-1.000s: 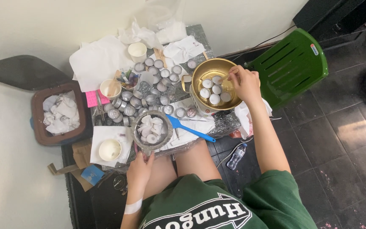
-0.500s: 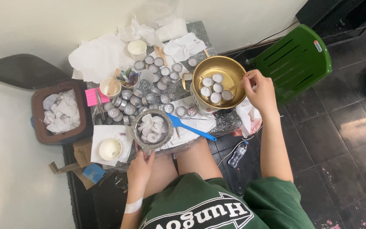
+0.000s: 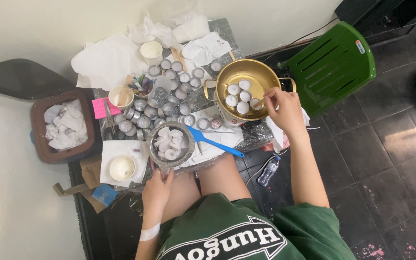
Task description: The person is preparing candle tins by inserting and positioning wicks using tweezers.
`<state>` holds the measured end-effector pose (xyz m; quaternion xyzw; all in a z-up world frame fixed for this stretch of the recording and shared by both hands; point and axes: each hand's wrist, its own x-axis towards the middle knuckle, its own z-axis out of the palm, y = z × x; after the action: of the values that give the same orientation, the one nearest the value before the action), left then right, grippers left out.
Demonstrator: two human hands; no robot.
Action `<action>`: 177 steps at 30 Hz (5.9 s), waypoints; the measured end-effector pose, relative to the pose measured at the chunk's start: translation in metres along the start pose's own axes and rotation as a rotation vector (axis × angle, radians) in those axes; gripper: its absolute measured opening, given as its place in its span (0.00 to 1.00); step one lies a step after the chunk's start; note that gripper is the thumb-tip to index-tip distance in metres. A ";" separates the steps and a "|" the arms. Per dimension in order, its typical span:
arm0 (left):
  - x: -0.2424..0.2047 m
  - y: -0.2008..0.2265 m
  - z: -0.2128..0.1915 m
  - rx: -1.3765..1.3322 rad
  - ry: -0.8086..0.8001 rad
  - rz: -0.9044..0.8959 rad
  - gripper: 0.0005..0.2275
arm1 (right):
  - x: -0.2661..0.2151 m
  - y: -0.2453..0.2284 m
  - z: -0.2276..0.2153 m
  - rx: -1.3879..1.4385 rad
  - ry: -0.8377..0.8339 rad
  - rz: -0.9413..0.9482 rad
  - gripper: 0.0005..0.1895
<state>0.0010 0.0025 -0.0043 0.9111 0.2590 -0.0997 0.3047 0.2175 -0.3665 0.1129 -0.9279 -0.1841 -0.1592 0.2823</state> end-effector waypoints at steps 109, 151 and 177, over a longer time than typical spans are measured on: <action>-0.003 0.006 -0.002 -0.048 0.010 -0.003 0.20 | -0.069 -0.020 0.061 0.987 0.330 0.248 0.01; -0.027 -0.023 -0.005 -0.761 -0.044 0.115 0.11 | -0.023 -0.091 0.202 -0.230 -0.204 -0.248 0.05; -0.057 0.037 -0.076 -0.726 0.043 0.343 0.20 | -0.113 -0.139 0.163 0.998 -0.565 0.206 0.06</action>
<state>-0.0254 0.0001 0.0944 0.7761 0.1277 0.0697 0.6136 0.0891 -0.1920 0.0035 -0.7023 -0.2139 0.2286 0.6394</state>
